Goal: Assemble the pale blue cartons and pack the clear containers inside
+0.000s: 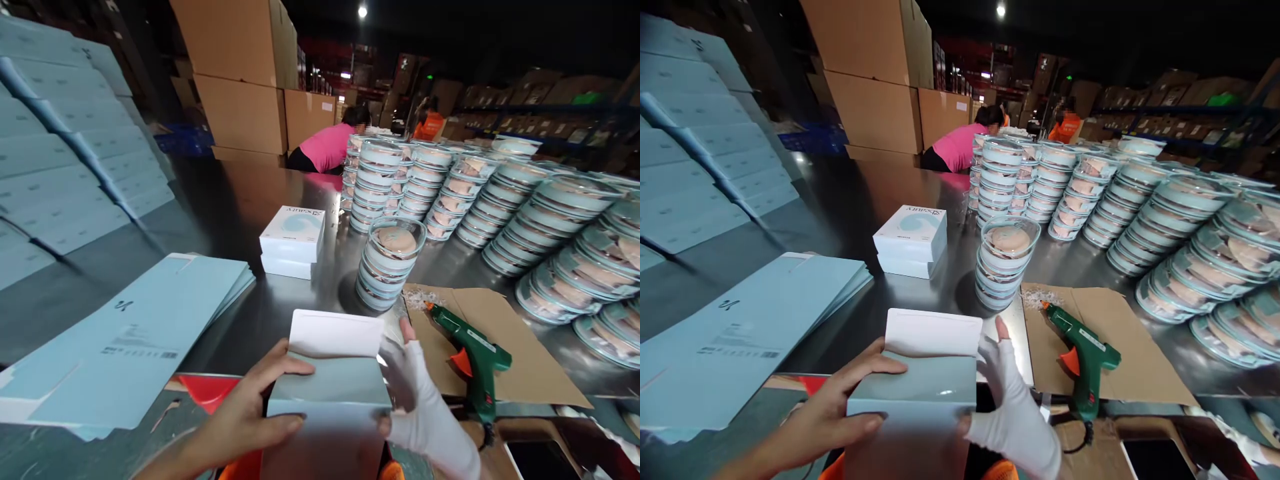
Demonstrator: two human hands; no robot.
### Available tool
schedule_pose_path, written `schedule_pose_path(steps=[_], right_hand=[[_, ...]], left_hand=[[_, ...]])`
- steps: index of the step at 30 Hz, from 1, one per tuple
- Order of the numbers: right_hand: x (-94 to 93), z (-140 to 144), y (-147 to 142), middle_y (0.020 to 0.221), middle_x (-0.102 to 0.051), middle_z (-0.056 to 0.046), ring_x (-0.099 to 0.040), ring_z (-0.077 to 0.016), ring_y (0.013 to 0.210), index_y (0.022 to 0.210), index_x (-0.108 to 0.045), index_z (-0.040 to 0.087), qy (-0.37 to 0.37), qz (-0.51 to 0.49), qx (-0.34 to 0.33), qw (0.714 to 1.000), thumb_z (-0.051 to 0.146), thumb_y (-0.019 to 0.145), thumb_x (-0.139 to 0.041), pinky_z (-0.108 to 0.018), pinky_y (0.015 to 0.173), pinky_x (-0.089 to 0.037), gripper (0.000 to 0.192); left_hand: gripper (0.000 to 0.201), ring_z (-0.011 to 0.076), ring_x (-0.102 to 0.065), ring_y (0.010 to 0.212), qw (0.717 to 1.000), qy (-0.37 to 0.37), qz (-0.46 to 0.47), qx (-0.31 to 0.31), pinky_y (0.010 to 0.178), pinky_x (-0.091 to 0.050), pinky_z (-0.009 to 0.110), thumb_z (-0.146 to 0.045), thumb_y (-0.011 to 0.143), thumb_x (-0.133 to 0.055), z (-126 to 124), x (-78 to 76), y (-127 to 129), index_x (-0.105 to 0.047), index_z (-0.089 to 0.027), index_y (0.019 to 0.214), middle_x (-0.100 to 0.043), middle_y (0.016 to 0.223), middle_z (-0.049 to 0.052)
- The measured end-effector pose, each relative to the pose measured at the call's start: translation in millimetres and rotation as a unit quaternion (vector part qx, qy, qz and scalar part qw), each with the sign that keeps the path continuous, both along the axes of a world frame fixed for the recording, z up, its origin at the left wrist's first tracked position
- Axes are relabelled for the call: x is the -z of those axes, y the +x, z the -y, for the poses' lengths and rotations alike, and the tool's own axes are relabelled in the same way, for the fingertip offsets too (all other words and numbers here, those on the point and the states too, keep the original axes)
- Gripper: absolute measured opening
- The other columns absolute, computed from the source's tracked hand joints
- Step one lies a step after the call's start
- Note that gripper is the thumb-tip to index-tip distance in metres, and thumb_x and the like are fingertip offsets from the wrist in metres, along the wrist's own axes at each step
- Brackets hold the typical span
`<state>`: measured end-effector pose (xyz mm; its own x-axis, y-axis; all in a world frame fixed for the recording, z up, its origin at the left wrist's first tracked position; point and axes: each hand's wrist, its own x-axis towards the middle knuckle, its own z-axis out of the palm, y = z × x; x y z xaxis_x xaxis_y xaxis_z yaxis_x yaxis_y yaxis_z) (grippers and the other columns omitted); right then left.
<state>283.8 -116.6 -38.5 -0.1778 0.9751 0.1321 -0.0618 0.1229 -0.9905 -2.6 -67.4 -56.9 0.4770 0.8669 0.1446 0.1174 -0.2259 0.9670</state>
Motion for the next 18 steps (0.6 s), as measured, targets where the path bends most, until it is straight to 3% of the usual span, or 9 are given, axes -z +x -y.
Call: schedule_pose_path(steps=[2, 5, 7, 10, 12, 15, 17, 18], right_hand=[[10.7, -5, -18, 0.146, -0.058, -0.002, -0.063, -0.0178, 0.129, 0.16, -0.006, 0.053, 0.05, -0.002, -0.026, 0.998, 0.055, 0.09, -0.073, -0.032, 0.106, -0.052, 0.097], [16.7, -6, -18, 0.133, -0.061, -0.004, -0.063, -0.0188, 0.127, 0.159, -0.028, 0.046, 0.15, 0.117, 0.003, 0.982, 0.041, 0.095, -0.069, -0.027, 0.103, -0.052, 0.076], [12.5, -7, -13, 0.137, -0.057, -0.006, -0.06, -0.0214, 0.128, 0.155, -0.036, 0.041, 0.212, 0.204, -0.011, 0.956, 0.031, 0.09, -0.074, -0.028, 0.106, -0.051, 0.077], [0.4, -14, -10, 0.138, -0.056, -0.006, -0.062, -0.0212, 0.123, 0.15, -0.043, 0.04, 0.265, 0.254, -0.06, 0.928, 0.026, 0.086, -0.077, -0.028, 0.103, -0.053, 0.074], [-7.4, -20, -11, 0.135, -0.058, -0.006, -0.065, -0.0208, 0.119, 0.146, -0.049, 0.04, 0.269, 0.264, -0.075, 0.923, 0.027, 0.087, -0.078, -0.029, 0.098, -0.056, 0.068], [-14.7, -24, -9, 0.135, -0.062, -0.006, -0.065, -0.0228, 0.12, 0.141, -0.058, 0.042, 0.25, 0.248, -0.087, 0.932, 0.03, 0.086, -0.08, -0.034, 0.099, -0.056, 0.061], [-15.4, -22, -4, 0.144, -0.06, -0.007, -0.064, -0.0267, 0.126, 0.139, -0.061, 0.045, 0.176, 0.18, -0.072, 0.965, 0.04, 0.088, -0.077, -0.04, 0.102, -0.056, 0.053], [-14.5, -20, 0, 0.148, -0.058, -0.007, -0.065, -0.0284, 0.127, 0.14, -0.06, 0.047, 0.122, 0.122, -0.05, 0.984, 0.045, 0.091, -0.074, -0.043, 0.102, -0.056, 0.051]], left_hand=[[0.042, 0.0266, -0.067, 0.106, 0.994, -0.019, 0.099, -0.052, 0.082, -0.056, 0.031, -0.033, 0.077, -0.083, 5, 13.1, 5, -0.063, -0.033, 0.114, -0.059, 0.135, 0.006], [0.045, 0.0243, -0.066, 0.105, 0.977, 0.005, 0.178, -0.114, 0.083, -0.056, 0.03, -0.039, 0.082, -0.084, 11, 19.9, 12, -0.053, -0.036, 0.115, -0.06, 0.126, 0.003], [0.046, 0.0247, -0.063, 0.108, 0.984, 0.042, 0.14, -0.106, 0.09, -0.054, 0.033, -0.04, 0.086, -0.08, 10, 16.1, 12, -0.055, -0.037, 0.124, -0.059, 0.121, 0.004], [0.037, 0.0266, -0.058, 0.112, 0.997, 0.056, 0.038, -0.033, 0.099, -0.051, 0.038, -0.043, 0.093, -0.072, 5, 5.7, 5, -0.066, -0.034, 0.128, -0.054, 0.118, 0.006], [0.028, 0.028, -0.056, 0.114, 0.999, 0.044, -0.007, 0.004, 0.104, -0.049, 0.041, -0.046, 0.093, -0.069, 0, -0.4, -1, -0.075, -0.032, 0.116, -0.052, 0.118, 0.007], [0.024, 0.0293, -0.058, 0.114, 0.999, 0.041, -0.013, 0.012, 0.103, -0.049, 0.041, -0.048, 0.088, -0.074, -7, -6.9, -10, -0.082, -0.028, 0.099, -0.055, 0.118, 0.009], [0.027, 0.0295, -0.06, 0.112, 0.999, 0.027, 0.023, -0.037, 0.097, -0.052, 0.038, -0.049, 0.081, -0.081, -12, -10.0, -15, -0.083, -0.026, 0.093, -0.06, 0.118, 0.009], [0.03, 0.0288, -0.062, 0.109, 0.993, -0.001, 0.062, -0.101, 0.093, -0.054, 0.035, -0.051, 0.076, -0.084, -14, -11.0, -17, -0.082, -0.024, 0.09, -0.063, 0.116, 0.009]])
